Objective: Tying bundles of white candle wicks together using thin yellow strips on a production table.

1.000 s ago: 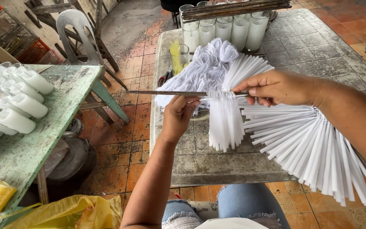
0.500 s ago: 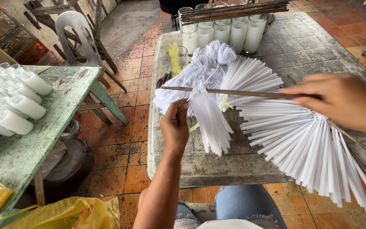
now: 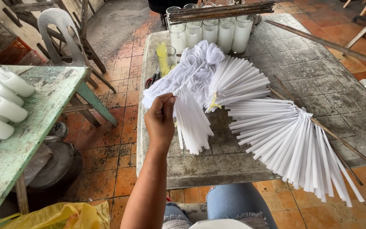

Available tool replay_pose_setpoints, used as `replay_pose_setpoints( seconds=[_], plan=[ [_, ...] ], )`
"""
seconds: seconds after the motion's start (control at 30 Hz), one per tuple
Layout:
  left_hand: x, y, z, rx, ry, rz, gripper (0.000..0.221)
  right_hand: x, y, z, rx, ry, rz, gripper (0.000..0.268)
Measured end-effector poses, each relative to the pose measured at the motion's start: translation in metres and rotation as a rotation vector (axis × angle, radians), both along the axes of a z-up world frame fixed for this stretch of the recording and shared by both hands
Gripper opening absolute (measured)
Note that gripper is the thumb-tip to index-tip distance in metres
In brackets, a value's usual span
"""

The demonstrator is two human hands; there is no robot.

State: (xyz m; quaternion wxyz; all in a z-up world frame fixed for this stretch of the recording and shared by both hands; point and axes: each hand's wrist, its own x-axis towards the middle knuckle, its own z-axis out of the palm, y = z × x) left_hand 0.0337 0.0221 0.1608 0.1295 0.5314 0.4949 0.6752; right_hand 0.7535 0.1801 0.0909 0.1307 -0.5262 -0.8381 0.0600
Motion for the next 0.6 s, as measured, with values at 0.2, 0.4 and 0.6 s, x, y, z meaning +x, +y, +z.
replay_pose_setpoints(
  seconds=[0.2, 0.4, 0.6],
  plan=[
    [-0.005, -0.002, 0.005, -0.006, 0.087, -0.020, 0.009, -0.063, -0.046, 0.025, 0.234, 0.254, -0.069, 0.038],
    [-0.012, -0.011, 0.008, -0.108, 0.167, -0.050, 0.013, -0.193, -0.051, 0.074, 0.229, 0.266, -0.303, 0.027],
    [-0.021, -0.019, 0.010, -0.139, 0.161, -0.097, 0.011, -0.251, -0.007, 0.064, -0.022, 0.222, -0.557, 0.030]
  ],
)
